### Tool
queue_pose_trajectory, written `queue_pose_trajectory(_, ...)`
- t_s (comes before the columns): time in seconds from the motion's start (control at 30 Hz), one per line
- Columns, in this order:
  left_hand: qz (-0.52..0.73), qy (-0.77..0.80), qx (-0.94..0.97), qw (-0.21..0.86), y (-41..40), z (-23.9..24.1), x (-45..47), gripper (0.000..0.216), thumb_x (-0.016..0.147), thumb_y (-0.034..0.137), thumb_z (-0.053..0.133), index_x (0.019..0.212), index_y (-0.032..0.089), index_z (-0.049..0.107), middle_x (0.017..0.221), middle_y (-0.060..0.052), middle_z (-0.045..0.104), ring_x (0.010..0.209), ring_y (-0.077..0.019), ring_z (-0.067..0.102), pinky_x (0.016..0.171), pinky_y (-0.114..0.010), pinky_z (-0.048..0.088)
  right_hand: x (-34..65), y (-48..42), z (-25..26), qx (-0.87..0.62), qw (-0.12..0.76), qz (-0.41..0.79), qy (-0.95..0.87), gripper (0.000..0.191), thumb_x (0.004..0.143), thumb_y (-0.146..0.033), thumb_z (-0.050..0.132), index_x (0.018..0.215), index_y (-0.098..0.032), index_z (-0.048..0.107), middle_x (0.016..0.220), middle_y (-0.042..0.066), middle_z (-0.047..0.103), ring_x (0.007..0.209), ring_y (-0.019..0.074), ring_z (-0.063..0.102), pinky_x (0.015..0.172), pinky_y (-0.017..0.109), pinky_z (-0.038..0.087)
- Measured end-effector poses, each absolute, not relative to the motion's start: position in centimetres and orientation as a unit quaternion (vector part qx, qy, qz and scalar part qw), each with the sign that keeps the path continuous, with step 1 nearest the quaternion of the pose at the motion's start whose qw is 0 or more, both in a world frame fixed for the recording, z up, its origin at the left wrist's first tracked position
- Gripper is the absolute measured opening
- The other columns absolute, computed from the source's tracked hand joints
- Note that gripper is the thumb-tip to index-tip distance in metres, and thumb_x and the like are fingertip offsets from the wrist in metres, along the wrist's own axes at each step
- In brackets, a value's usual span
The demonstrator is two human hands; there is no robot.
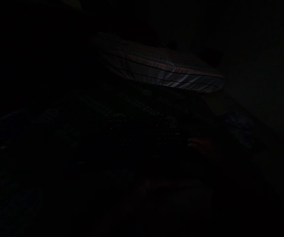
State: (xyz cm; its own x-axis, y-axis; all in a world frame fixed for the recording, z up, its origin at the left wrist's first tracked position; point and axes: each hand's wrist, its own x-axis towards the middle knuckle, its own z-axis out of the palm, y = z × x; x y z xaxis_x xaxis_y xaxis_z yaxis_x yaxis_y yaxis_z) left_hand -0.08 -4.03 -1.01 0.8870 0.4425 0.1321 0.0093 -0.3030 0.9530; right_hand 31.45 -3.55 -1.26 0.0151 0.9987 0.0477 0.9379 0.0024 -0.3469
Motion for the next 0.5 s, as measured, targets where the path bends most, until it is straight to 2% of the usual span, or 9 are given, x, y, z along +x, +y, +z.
queue_pose_trajectory(0.5,0.165,0.162,0.781,0.58,-4.21,-0.68,-0.05,0.028,0.09,0.034,0.052,0.108,0.014,0.057,0.107,-0.008,0.06,0.092,-0.0163,0.059,0.081,-0.036,0.052,31.98,-3.75,-1.69,-0.716,0.182,0.131,-0.661,0.02,0.081,-0.033,0.054,0.091,-0.03,0.072,0.094,-0.001,0.073,0.084,0.0226,0.07,0.078,0.038,0.058)
